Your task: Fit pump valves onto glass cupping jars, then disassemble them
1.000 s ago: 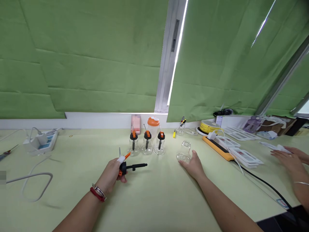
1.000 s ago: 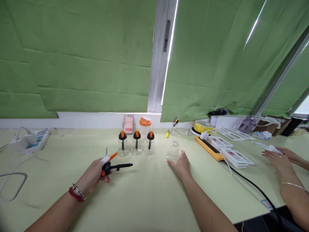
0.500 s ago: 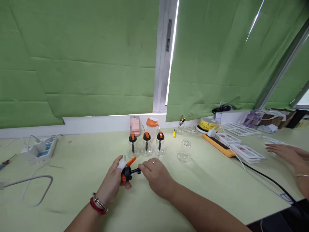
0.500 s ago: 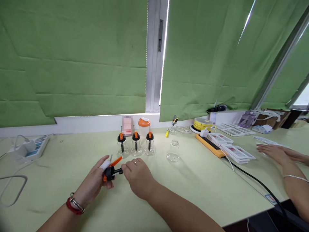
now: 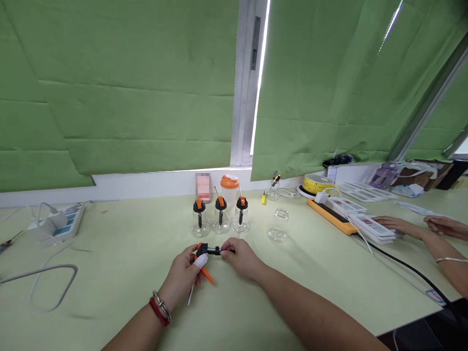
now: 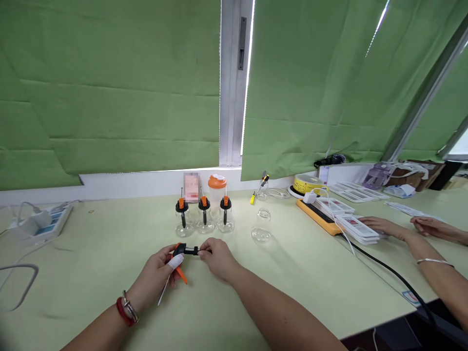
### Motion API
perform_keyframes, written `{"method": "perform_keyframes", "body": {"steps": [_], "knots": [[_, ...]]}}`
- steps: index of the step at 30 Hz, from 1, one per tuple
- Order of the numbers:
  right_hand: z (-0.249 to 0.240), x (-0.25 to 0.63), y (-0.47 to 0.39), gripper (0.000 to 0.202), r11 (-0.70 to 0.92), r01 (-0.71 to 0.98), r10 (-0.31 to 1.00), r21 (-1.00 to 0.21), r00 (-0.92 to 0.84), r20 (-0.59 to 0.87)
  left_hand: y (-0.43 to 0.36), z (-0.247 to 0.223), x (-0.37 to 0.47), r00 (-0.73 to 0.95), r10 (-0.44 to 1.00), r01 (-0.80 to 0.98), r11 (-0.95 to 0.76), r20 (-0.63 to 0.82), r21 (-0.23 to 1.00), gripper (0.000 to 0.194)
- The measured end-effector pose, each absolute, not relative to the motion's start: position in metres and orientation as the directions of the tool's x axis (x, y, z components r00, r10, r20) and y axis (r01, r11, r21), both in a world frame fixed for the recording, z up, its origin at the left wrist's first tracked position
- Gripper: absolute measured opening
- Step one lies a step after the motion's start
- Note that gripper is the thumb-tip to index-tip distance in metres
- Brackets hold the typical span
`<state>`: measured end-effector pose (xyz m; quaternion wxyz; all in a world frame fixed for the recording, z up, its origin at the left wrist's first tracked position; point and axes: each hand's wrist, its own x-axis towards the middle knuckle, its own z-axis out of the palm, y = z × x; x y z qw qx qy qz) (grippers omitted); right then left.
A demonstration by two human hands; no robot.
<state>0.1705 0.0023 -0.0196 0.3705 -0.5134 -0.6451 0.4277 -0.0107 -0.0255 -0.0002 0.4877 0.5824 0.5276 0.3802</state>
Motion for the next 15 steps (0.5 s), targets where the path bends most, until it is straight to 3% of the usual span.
{"method": "perform_keyframes", "body": {"steps": [6,11,15], "knots": [[-0.04,0.165,0.008,0.015,0.124,0.369,0.987,-0.921,-0.14,0.077,-0.018,-0.015,-0.01,0.098,0.986,0.357,0.088,-0.131,0.93,0.051],[-0.042,0.163,0.015,0.019,0.158,0.434,0.984,-0.887,-0.145,0.104,-0.02,-0.016,-0.005,0.063,0.998,0.5,-0.032,0.0,0.865,0.037],[-0.043,0.16,0.017,0.023,0.194,0.505,0.979,-0.841,-0.152,0.134,-0.023,-0.015,0.0,0.052,0.999,0.525,-0.031,0.004,0.851,0.033]]}}
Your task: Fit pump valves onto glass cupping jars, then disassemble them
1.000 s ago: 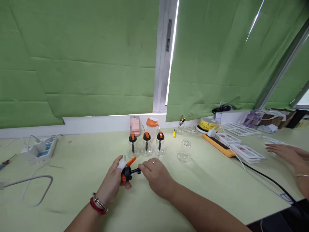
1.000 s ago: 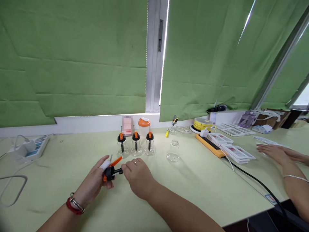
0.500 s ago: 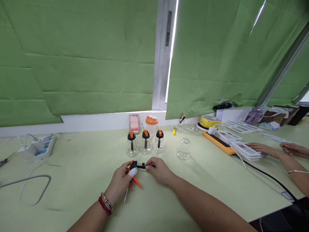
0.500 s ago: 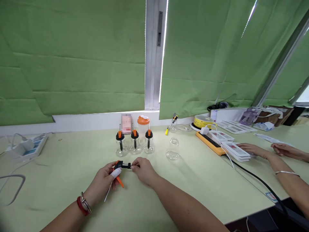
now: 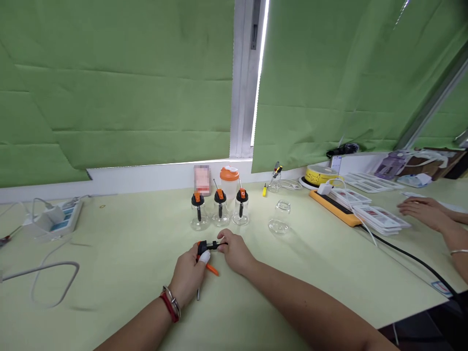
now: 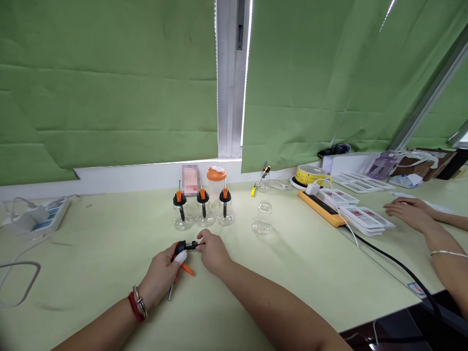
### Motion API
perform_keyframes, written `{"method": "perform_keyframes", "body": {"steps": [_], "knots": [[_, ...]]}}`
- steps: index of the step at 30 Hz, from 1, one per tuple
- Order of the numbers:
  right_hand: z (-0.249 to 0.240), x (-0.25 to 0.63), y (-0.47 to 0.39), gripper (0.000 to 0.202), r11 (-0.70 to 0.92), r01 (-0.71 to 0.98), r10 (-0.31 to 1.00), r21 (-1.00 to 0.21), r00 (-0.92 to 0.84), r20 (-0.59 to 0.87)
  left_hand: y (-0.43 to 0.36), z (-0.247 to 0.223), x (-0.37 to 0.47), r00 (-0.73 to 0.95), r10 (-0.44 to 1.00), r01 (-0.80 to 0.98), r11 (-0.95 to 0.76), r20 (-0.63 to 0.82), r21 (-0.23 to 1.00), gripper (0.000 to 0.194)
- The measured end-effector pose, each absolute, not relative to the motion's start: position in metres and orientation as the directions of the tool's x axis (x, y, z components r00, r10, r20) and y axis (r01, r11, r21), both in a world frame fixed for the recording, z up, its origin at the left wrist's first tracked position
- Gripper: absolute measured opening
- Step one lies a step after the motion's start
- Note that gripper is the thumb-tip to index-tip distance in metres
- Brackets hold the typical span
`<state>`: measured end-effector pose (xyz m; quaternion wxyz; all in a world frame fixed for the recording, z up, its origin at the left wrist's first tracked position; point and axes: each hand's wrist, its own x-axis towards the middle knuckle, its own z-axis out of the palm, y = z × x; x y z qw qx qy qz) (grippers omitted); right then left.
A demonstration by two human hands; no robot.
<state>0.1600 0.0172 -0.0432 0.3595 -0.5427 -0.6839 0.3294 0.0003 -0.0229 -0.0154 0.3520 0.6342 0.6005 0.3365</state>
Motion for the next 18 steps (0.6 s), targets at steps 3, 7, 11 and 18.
{"method": "perform_keyframes", "body": {"steps": [3,7,11,18], "knots": [[-0.0427,0.1587,0.0164,0.022,0.235,0.557,0.971,-0.797,-0.179,0.161,-0.024,-0.0144,0.001,0.053,0.999,0.526,-0.017,-0.012,0.85,0.032],[-0.0414,0.1577,0.0156,0.023,0.251,0.583,0.966,-0.773,-0.197,0.166,-0.024,-0.0136,-0.0003,0.053,0.999,0.532,-0.034,0.006,0.846,0.031],[-0.0409,0.1544,0.0146,0.029,0.25,0.576,0.965,-0.778,-0.218,0.148,-0.0235,-0.0137,-0.0015,0.058,0.997,0.574,-0.069,0.043,0.816,0.028],[-0.0381,0.1507,0.0118,0.017,0.256,0.621,0.964,-0.741,-0.225,0.144,-0.0236,-0.0109,-0.0014,0.034,0.999,0.567,-0.043,0.028,0.823,0.026]]}}
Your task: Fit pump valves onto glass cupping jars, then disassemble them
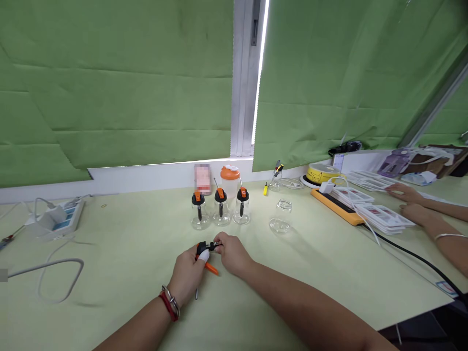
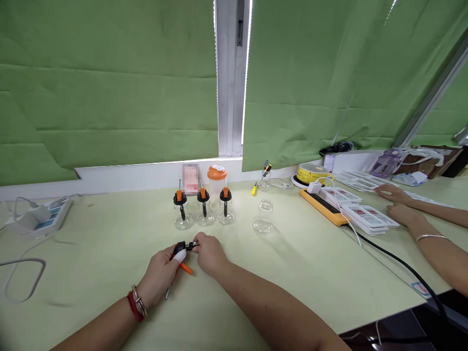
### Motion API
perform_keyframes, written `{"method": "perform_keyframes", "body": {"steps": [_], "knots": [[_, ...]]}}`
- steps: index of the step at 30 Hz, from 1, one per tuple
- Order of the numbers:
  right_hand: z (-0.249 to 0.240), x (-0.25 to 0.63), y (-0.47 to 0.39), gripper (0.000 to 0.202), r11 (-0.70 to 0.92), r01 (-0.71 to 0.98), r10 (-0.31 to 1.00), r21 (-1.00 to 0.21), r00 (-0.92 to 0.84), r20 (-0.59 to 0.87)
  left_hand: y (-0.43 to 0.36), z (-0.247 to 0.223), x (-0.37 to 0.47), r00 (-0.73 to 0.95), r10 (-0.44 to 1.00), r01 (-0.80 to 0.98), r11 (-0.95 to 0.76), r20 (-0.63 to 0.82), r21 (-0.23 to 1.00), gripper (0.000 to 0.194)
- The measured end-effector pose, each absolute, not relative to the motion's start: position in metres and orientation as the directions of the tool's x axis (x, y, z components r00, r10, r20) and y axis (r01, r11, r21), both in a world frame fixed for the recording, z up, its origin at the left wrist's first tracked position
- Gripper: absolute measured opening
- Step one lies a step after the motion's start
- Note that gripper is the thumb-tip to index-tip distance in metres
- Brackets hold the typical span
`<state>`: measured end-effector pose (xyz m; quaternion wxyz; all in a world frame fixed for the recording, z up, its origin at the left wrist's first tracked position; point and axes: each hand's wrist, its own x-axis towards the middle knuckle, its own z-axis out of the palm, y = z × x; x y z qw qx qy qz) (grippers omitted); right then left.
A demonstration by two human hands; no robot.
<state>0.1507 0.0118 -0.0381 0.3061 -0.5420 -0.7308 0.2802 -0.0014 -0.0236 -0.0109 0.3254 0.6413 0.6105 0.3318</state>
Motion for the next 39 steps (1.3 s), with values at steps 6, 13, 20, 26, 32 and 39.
{"method": "perform_keyframes", "body": {"steps": [6,13,20,26,32,39], "knots": [[-0.0384,0.1517,0.0107,0.021,0.285,0.624,0.956,-0.727,-0.234,0.174,-0.0246,-0.0112,-0.0016,0.044,0.999,0.591,-0.041,0.018,0.805,0.027],[-0.0381,0.1521,0.0115,0.019,0.288,0.624,0.954,-0.726,-0.249,0.163,-0.0237,-0.0137,-0.0016,0.038,0.999,0.581,-0.022,0.0,0.813,0.03],[-0.0375,0.1521,0.0117,0.017,0.285,0.638,0.957,-0.715,-0.232,0.174,-0.0243,-0.0121,-0.0013,0.036,0.999,0.558,-0.001,-0.024,0.83,0.029],[-0.0372,0.1526,0.0126,0.02,0.27,0.62,0.96,-0.737,-0.228,0.159,-0.0236,-0.0122,-0.0016,0.027,0.999,0.549,0.011,-0.031,0.836,0.029],[-0.0378,0.1525,0.0124,0.019,0.274,0.626,0.96,-0.73,-0.229,0.164,-0.0239,-0.0127,-0.0012,0.023,0.999,0.564,0.01,-0.029,0.826,0.027],[-0.0363,0.1526,0.0112,0.016,0.272,0.631,0.96,-0.727,-0.235,0.155,-0.0243,-0.0112,-0.0002,0.008,0.997,0.518,0.062,-0.077,0.853,0.026]]}}
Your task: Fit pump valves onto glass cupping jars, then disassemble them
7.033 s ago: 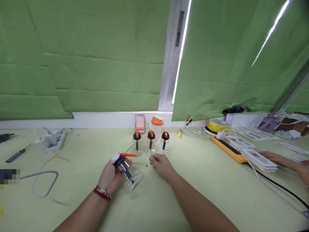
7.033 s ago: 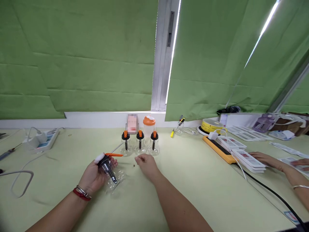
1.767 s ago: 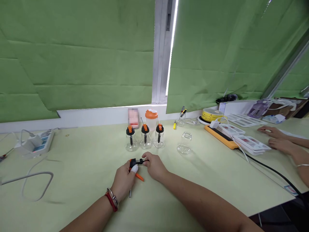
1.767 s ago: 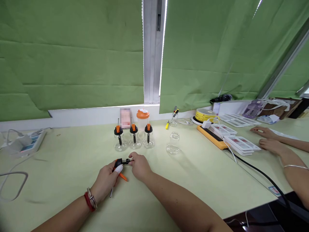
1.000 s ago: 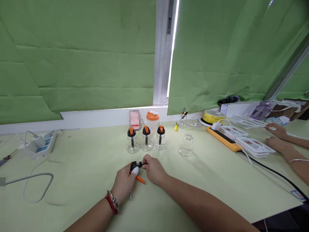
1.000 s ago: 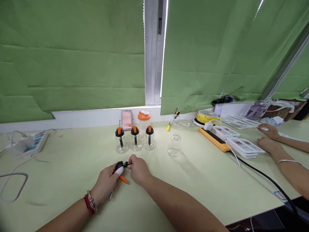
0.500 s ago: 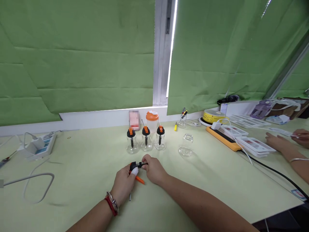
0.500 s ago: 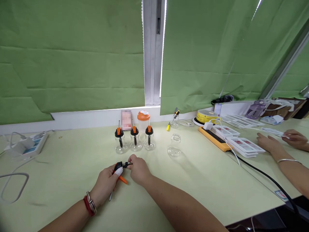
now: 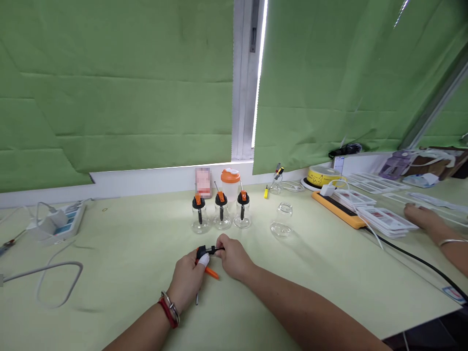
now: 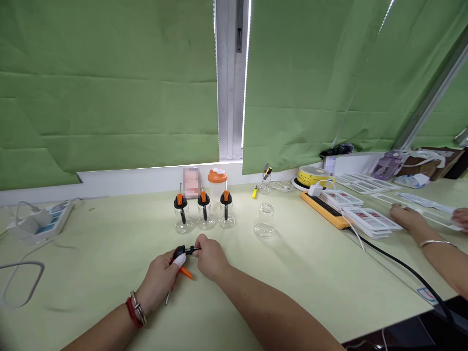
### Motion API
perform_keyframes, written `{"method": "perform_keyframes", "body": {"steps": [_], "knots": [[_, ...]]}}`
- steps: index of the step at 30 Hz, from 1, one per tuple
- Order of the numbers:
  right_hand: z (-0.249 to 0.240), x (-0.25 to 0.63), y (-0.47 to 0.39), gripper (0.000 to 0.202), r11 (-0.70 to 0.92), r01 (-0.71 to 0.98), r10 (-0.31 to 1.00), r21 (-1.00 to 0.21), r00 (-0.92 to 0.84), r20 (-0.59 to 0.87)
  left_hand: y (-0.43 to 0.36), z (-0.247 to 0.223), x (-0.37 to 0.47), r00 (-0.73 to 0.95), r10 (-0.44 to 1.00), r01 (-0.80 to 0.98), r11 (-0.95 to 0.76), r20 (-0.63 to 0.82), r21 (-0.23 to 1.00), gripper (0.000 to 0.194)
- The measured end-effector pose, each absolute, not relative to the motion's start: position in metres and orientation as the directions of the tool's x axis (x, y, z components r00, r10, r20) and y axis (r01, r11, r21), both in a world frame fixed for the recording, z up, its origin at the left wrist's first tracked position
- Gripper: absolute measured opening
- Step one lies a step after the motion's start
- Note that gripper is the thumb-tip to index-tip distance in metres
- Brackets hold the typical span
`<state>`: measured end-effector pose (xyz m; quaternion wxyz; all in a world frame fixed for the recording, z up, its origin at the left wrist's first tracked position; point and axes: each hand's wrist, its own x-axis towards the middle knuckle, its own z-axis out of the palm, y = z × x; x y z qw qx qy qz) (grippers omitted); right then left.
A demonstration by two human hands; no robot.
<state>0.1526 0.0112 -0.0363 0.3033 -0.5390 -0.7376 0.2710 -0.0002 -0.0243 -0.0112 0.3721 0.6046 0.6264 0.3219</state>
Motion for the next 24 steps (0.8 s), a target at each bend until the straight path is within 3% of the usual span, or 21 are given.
{"method": "perform_keyframes", "body": {"steps": [8,18,24], "knots": [[-0.0363,0.1528,0.0121,0.023,0.276,0.617,0.959,-0.737,-0.222,0.174,-0.0247,-0.0115,0.0005,0.001,0.996,0.487,0.079,-0.091,0.87,0.028],[-0.0376,0.1536,0.0125,0.015,0.288,0.618,0.956,-0.731,-0.223,0.189,-0.0227,-0.013,-0.0013,0.012,0.999,0.557,0.02,-0.032,0.83,0.025],[-0.039,0.1537,0.0132,0.019,0.279,0.617,0.958,-0.736,-0.231,0.169,-0.0248,-0.0099,0.001,-0.005,0.994,0.504,0.095,-0.107,0.858,0.025]]}}
